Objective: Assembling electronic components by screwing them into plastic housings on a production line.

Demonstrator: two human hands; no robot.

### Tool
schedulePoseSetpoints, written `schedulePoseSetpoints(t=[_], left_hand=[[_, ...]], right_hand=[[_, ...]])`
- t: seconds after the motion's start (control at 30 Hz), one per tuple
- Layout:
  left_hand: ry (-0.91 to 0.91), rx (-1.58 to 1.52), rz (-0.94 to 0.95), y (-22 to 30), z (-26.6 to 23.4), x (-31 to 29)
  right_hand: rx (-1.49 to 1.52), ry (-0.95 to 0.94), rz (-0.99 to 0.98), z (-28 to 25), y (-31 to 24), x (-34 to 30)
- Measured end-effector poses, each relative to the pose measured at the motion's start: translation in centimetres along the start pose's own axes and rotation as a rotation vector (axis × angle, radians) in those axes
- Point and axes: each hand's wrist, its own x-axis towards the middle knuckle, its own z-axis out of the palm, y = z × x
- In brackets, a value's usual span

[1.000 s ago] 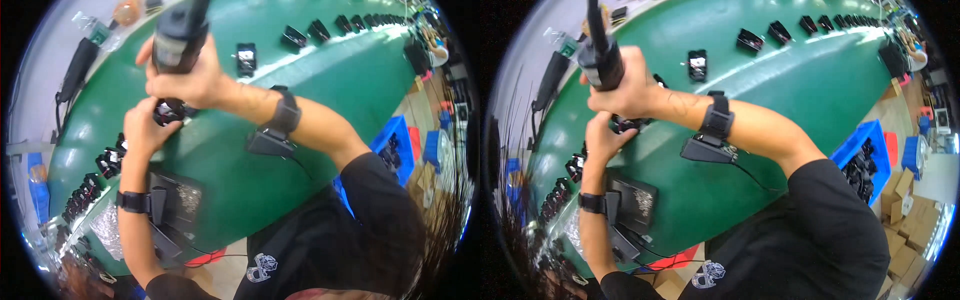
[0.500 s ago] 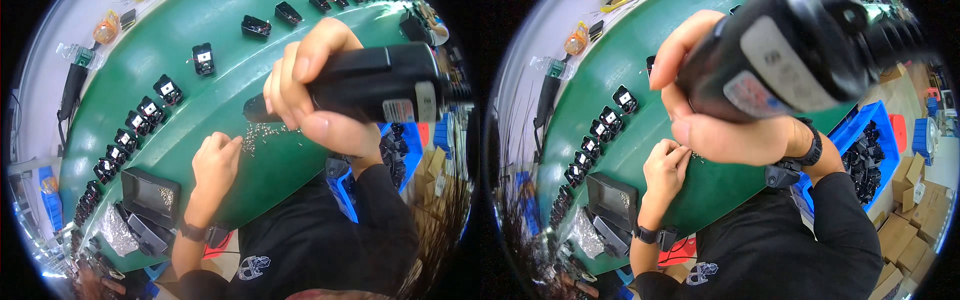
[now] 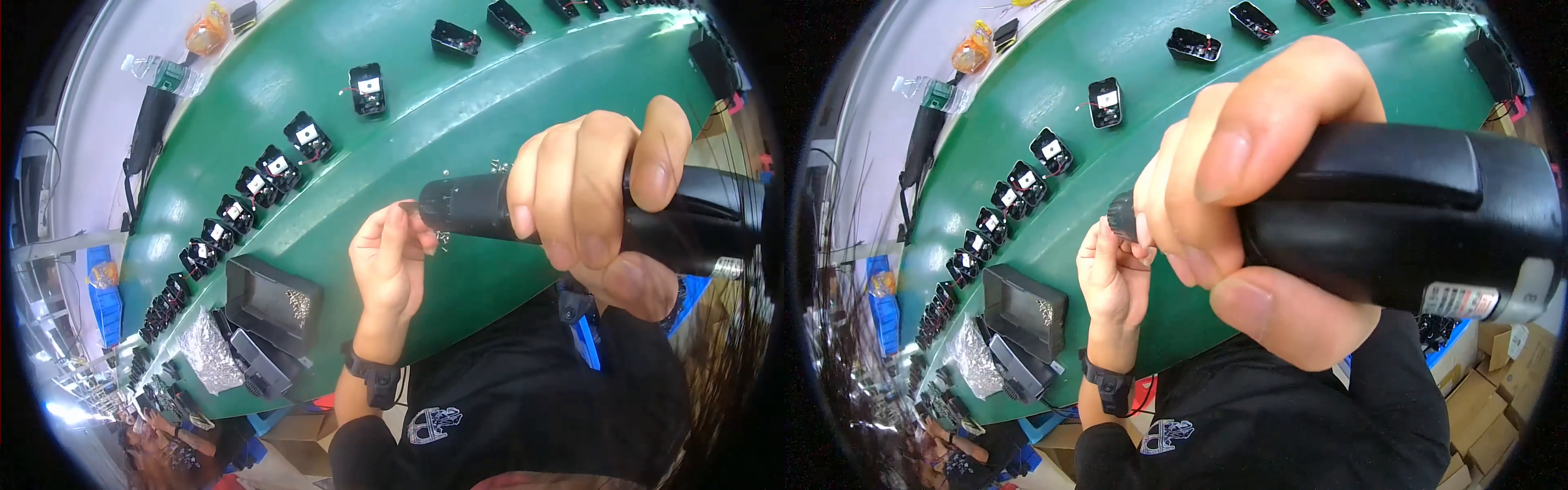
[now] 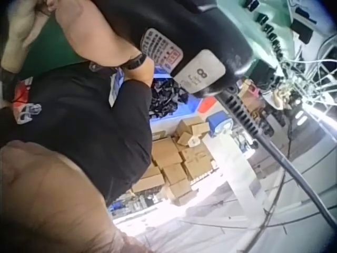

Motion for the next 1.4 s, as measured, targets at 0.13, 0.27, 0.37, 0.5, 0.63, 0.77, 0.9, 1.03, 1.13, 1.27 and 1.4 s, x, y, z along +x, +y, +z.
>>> schedulePoseSetpoints(t=[0.13,0.27,0.37,0.5,0.63,0.77,0.9,1.03,1.13,1.27,1.4], left_hand=[[-0.026,-0.173,-0.060,0.4,0.1,0.4],[0.106,-0.177,-0.059,1.2,0.3,0.3],[0.108,-0.186,-0.073,1.6,-1.0,0.5],[-0.032,-0.139,-0.108,3.0,-2.2,0.9],[-0.146,0.081,-0.332,6.2,-3.1,-0.4],[-0.275,1.280,0.213,10.3,-4.7,0.7],[0.010,1.896,0.743,14.4,-8.1,5.6],[0.056,2.030,0.767,14.6,-10.0,9.1],[-0.097,2.049,0.649,14.2,-11.4,10.4],[-0.134,1.993,0.621,14.9,-12.2,11.1],[-0.187,1.956,0.584,15.2,-12.2,11.9]], right_hand=[[0.100,0.049,-0.144,1.0,1.7,0.2],[0.129,0.026,-0.122,1.6,3.0,0.8],[0.158,0.007,-0.116,2.0,3.9,1.3],[0.133,-0.118,-0.064,1.7,3.1,3.1],[0.133,-0.218,-0.018,2.9,5.7,5.4],[0.053,-0.158,-0.043,4.1,8.0,8.3],[0.170,-0.097,-0.115,3.2,14.8,9.0],[0.202,0.142,-0.144,6.0,17.8,10.5],[0.159,0.141,-0.109,6.4,19.6,10.9],[-0.043,0.102,-0.128,6.6,21.3,11.9],[0.052,0.160,-0.116,7.1,22.3,12.5]])
